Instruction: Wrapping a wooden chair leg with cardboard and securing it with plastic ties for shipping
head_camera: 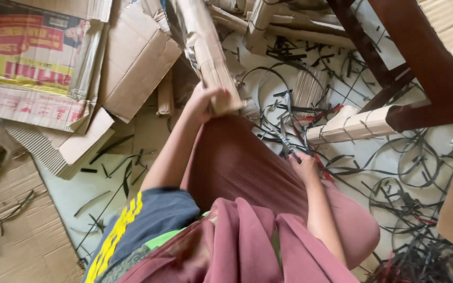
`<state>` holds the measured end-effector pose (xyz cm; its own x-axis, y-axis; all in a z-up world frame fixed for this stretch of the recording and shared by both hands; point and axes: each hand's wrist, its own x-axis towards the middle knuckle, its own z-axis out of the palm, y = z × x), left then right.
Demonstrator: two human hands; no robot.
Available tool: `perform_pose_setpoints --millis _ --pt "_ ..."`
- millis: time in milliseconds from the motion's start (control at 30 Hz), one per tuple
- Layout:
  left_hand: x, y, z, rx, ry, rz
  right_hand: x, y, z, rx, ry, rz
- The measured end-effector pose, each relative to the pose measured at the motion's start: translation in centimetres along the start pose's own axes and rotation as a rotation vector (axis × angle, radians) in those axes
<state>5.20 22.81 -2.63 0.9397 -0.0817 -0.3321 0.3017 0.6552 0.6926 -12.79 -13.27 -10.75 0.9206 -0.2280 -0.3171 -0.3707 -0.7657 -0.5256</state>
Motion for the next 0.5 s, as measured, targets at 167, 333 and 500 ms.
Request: perform_pose_setpoints --millis 167,333,500 --pt "-12.7 2.6 6.4 0.271 -0.328 0.047 -1.3 -1.5 -1.7 0.231 0.073 -0.14" --pt "-16.0 -2.2 8.6 0.416 -0.766 -0.162 -7.4 -6.8 -6.0 0.795 0.046 -0.339" --pt "-19.1 -7.2 12.9 0.467 -1.072 -0.398 -9.8 -7.2 -9.4 1.258 -0.008 -0.698"
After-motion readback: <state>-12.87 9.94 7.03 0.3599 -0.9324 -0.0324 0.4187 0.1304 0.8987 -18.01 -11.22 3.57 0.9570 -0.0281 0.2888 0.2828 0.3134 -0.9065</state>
